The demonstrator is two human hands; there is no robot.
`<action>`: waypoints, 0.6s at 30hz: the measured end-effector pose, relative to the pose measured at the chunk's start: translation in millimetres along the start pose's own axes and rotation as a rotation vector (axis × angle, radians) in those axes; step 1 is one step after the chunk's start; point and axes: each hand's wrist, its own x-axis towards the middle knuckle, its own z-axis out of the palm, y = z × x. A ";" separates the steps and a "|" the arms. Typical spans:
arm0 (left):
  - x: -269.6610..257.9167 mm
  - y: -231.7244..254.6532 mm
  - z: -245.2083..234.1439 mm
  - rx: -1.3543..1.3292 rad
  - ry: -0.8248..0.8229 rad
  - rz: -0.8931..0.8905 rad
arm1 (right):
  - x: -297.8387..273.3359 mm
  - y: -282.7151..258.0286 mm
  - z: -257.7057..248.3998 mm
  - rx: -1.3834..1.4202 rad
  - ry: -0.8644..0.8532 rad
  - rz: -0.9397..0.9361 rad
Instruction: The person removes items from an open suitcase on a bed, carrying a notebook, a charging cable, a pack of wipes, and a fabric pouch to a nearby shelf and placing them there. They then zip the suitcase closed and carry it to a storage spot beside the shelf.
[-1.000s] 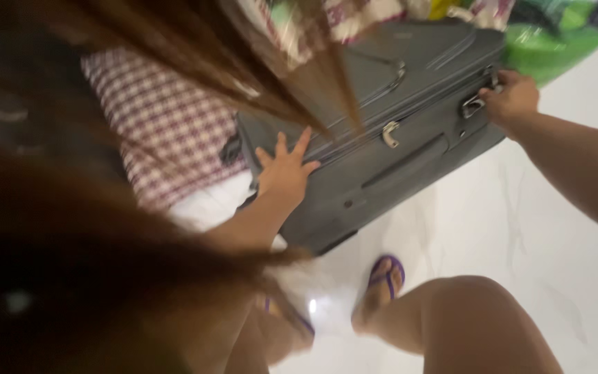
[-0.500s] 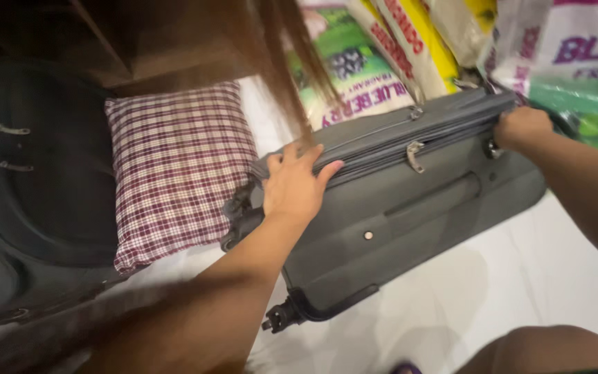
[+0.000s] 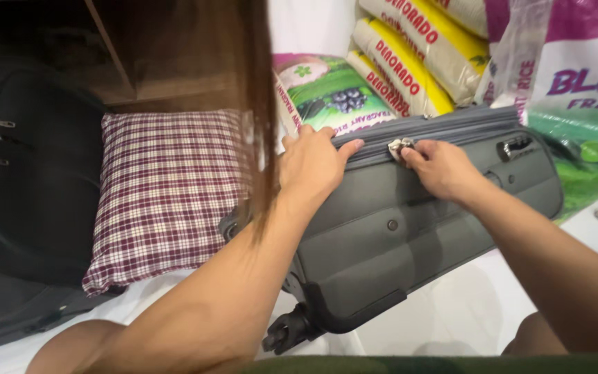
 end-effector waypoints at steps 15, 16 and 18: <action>42.7 -57.1 27.9 -0.103 -0.242 -0.304 | -57.2 147.4 11.5 1.142 0.286 1.274; 45.0 -63.3 29.6 -0.090 -0.251 -0.312 | -55.4 149.7 18.1 1.168 0.299 1.247; 45.5 -70.4 33.3 -0.066 -0.284 -0.325 | -52.6 155.7 25.6 1.182 0.291 1.249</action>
